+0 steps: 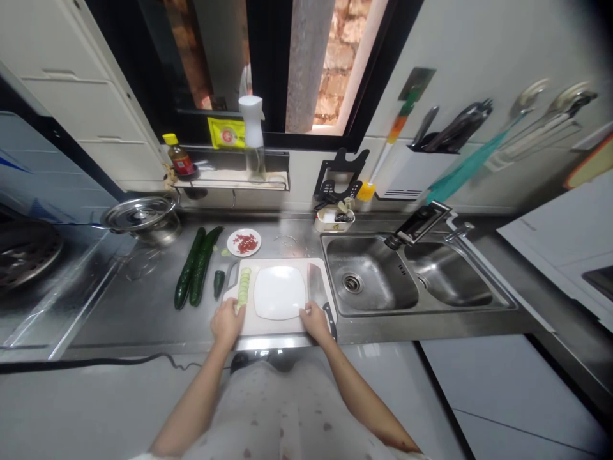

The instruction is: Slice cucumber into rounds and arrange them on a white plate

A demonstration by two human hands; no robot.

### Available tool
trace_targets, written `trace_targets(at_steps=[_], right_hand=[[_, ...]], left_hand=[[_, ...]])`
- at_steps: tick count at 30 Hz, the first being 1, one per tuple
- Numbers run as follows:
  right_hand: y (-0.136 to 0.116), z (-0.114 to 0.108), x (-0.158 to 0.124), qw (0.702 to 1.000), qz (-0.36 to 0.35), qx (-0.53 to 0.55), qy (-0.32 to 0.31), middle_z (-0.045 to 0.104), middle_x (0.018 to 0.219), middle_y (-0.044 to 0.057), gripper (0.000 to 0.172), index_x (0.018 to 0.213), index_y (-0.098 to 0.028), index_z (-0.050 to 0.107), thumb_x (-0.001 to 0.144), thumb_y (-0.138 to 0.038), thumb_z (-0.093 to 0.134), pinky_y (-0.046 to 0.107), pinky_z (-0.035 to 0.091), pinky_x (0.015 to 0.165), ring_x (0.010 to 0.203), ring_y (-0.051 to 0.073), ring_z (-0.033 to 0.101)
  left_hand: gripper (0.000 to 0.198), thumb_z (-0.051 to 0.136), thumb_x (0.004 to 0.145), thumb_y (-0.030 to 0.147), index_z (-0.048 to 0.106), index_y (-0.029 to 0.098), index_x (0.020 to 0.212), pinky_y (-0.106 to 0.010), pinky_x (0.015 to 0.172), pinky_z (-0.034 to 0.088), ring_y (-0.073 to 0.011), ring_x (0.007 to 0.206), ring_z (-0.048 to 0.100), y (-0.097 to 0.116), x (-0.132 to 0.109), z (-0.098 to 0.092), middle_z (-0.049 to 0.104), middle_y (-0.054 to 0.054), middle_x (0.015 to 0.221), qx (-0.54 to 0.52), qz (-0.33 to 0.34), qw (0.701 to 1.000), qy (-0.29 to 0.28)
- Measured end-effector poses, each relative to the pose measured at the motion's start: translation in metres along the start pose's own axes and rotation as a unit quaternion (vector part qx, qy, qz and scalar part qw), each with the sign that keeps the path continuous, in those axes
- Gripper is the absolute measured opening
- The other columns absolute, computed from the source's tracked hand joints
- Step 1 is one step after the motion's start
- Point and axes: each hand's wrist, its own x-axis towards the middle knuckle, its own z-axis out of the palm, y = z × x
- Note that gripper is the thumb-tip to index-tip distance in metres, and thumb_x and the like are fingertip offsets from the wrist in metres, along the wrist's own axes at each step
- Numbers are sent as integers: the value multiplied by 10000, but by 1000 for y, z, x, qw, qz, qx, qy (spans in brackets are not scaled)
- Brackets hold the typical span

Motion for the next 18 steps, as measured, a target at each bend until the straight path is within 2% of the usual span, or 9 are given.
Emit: trace_targets(at_steps=[5,8,13,18], right_hand=[[-2,-2,-1,1000,0,3,-5,589,669,1,102,836,-170,601,783,-241,550,211,336,609,625,137,505],[-4,-4,-1,1000,1,0,-10,588,673,3,106,846,-167,601,789,-239,547,209,335,609,633,138,507],[-4,-3,-2,1000,-1,-5,-7,603,687,10,125,861,-167,610,790,-246,546,211,341,618,646,142,517],[-8,-8,-4,999,2,-41,-15,643,768,46,203,962,-162,620,807,-271,547,228,356,645,719,167,568]], left_hand=[[181,529,824,338,601,211,931,-272,678,385,-223,842,584,-4,1,6,637,-82,927,22,12,999,35],[153,511,835,292,602,220,934,-264,681,390,-212,809,597,-7,-1,11,654,-76,902,-10,5,999,38],[221,511,828,288,616,227,1013,-262,693,413,-217,816,625,-14,-1,12,679,-70,865,-72,-4,996,43],[206,582,770,384,651,215,864,-261,679,441,-208,755,633,-19,-1,3,684,-45,774,-165,-18,985,46]])
